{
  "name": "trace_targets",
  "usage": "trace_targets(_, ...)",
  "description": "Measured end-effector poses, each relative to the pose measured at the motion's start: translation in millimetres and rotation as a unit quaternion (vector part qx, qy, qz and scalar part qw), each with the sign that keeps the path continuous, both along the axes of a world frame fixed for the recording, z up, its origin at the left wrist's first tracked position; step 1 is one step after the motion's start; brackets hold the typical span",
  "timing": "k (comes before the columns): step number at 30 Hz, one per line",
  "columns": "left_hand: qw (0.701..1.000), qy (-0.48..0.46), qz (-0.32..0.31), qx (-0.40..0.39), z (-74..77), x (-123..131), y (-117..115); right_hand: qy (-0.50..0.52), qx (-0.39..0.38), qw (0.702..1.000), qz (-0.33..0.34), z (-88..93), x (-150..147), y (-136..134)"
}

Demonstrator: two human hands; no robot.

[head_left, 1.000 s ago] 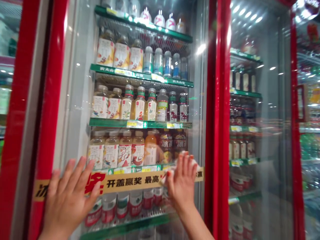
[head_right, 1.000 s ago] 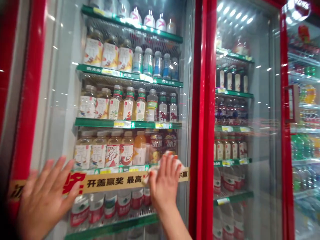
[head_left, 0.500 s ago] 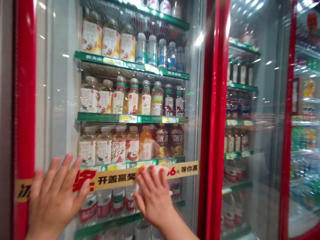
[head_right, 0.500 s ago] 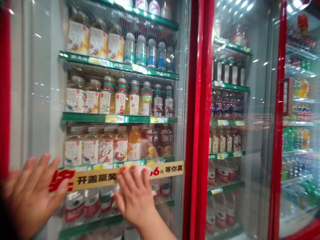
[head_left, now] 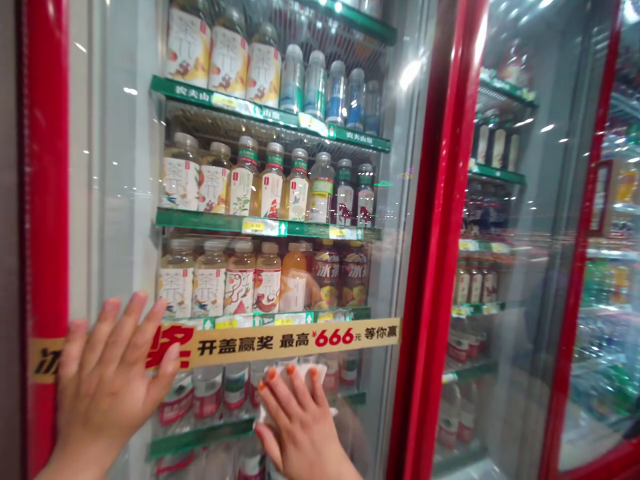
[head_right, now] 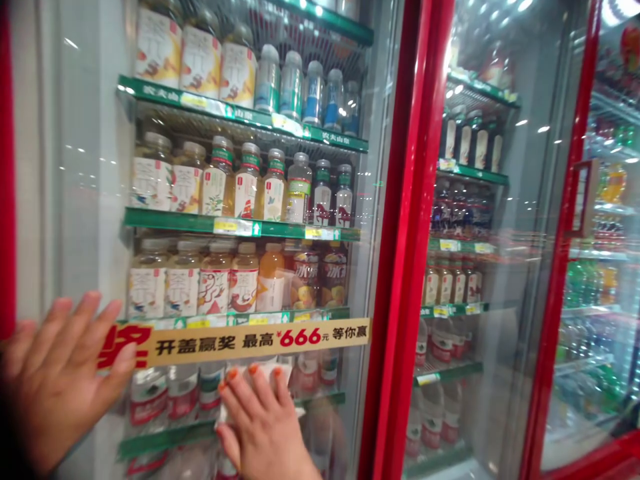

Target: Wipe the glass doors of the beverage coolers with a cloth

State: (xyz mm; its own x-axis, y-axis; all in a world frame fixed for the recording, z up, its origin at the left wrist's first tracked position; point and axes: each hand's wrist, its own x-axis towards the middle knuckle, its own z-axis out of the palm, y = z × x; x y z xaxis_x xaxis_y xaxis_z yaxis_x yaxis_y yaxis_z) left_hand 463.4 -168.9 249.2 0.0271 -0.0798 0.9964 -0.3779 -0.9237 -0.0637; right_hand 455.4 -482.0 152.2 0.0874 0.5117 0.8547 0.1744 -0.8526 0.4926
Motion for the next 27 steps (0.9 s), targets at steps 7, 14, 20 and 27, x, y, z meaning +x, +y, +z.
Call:
trace_targets(7, 0.998, -0.013, 0.057, 0.029, 2.6, -4.8, -1.8, 0.009, 0.267, 0.962, -0.064, -1.9, 5.9, -52.7)
trace_targets(14, 0.997, -0.024, 0.066, 0.029, 2.1, -3.7, -2.0, 0.016, 0.042, 0.998, 0.032, -7.3, 1.7, 20.2)
trace_targets(20, 0.997, -0.012, 0.065, 0.034, 2.7, -2.7, -0.5, 0.019, 0.250, 0.968, -0.030, -9.6, 10.2, -47.3)
trace_targets(27, 0.998, -0.004, 0.065, 0.027, 1.8, -5.0, 0.8, 0.021, 0.102, 0.995, 0.006, 36.9, 4.1, -5.1)
